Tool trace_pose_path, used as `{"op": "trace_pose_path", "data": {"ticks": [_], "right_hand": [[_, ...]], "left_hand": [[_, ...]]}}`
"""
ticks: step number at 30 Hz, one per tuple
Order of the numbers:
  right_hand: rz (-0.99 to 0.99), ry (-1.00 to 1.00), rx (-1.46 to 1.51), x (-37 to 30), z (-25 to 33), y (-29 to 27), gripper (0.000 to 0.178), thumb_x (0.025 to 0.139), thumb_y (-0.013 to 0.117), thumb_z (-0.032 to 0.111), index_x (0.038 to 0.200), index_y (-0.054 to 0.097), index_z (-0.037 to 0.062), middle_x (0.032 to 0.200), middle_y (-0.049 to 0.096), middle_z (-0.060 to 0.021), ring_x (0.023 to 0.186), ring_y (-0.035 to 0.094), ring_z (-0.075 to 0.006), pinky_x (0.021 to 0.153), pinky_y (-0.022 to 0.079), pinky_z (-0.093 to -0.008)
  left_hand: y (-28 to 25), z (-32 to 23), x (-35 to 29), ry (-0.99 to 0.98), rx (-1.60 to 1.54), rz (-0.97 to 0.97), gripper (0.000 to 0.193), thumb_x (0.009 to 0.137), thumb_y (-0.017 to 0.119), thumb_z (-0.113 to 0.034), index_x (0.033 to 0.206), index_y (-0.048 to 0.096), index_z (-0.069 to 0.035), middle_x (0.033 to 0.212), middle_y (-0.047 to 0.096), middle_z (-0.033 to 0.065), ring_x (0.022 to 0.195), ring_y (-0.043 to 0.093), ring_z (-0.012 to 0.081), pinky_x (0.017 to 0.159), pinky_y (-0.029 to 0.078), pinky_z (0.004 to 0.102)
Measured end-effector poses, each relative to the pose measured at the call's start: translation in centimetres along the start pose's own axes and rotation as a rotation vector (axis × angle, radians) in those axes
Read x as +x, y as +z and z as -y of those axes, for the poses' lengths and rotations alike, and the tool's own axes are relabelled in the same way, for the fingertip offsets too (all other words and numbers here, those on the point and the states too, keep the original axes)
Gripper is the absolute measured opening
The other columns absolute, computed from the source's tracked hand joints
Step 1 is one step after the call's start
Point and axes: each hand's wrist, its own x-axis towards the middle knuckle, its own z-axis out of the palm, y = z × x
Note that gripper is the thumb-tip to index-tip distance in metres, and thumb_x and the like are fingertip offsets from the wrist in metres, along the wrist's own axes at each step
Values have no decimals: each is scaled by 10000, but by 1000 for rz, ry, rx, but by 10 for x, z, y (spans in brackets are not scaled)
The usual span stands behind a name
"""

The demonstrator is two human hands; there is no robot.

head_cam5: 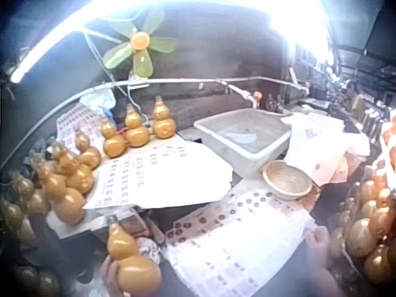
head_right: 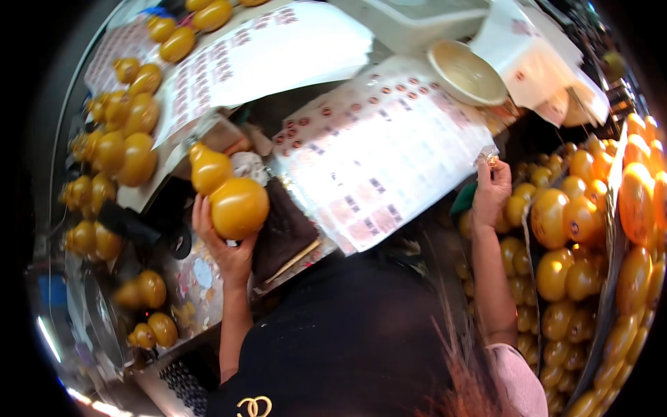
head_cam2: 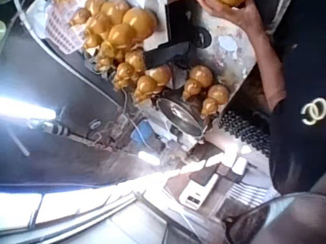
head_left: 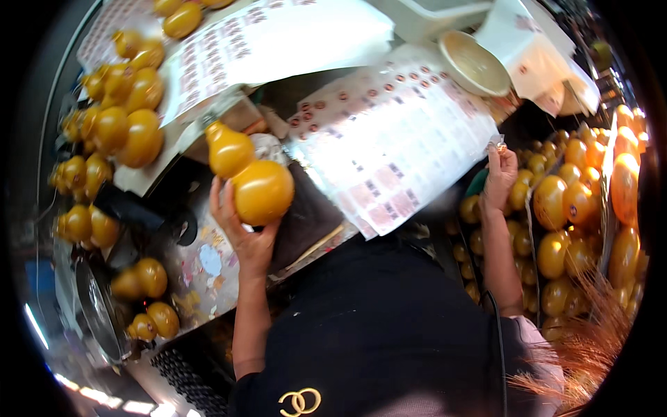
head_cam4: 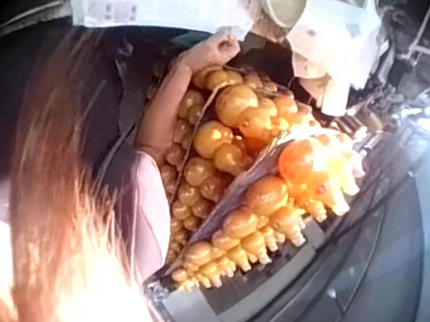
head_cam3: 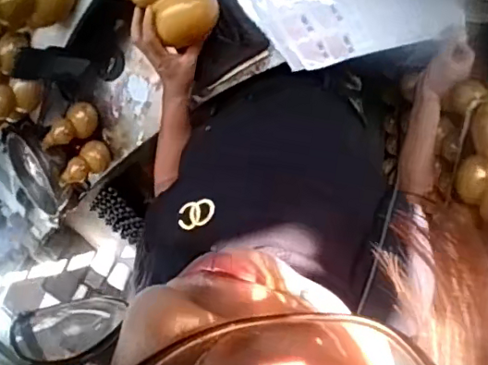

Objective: The person repeatedly picks up small yellow gourds from a metal tray, wipes each one with a green cloth, and places it back on the tray. The person handles the gourds one at a time, rotating them to wipe different sides before returning them to the tray.

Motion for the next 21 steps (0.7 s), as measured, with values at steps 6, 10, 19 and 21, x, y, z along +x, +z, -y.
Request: {"op": "trace_pose_path", "data": {"ticks": [6,10,19,21], "right_hand": [[726,-96,-264,6,93,95,151,852,625,20,1000,592,15,894,611,-16,716,561,-48,616,445,-185],[1282,-109,-289,-2,148,161,358,832,626,45,1187,595,68,881,632,-19,654,582,-61,601,452,-195],[2115,-762,-185,-66,221,275,508,790,619,121,1289,539,168,862,653,-90,795,646,-270,714,505,-388],[2170,-903,-305,-79,224,295,489,787,619,149,1270,549,176,894,651,-97,802,645,-271,718,504,-390]], "left_hand": [[4,11,-14,-194,-240,1,950,662,827,-104,1439,281,-57,1393,379,162,1288,386,327,1069,316,395],[1,8,-10,-245,-279,5,996,659,828,-111,1461,241,-50,1383,392,167,1260,422,315,1058,331,387],[-30,8,7,-609,-1148,158,1068,707,707,-262,1521,31,-115,1508,236,146,1403,260,264,1145,213,386],[-31,4,8,-647,-1100,143,1065,724,722,-275,1520,35,-108,1511,234,142,1404,253,253,1145,208,381]]}}
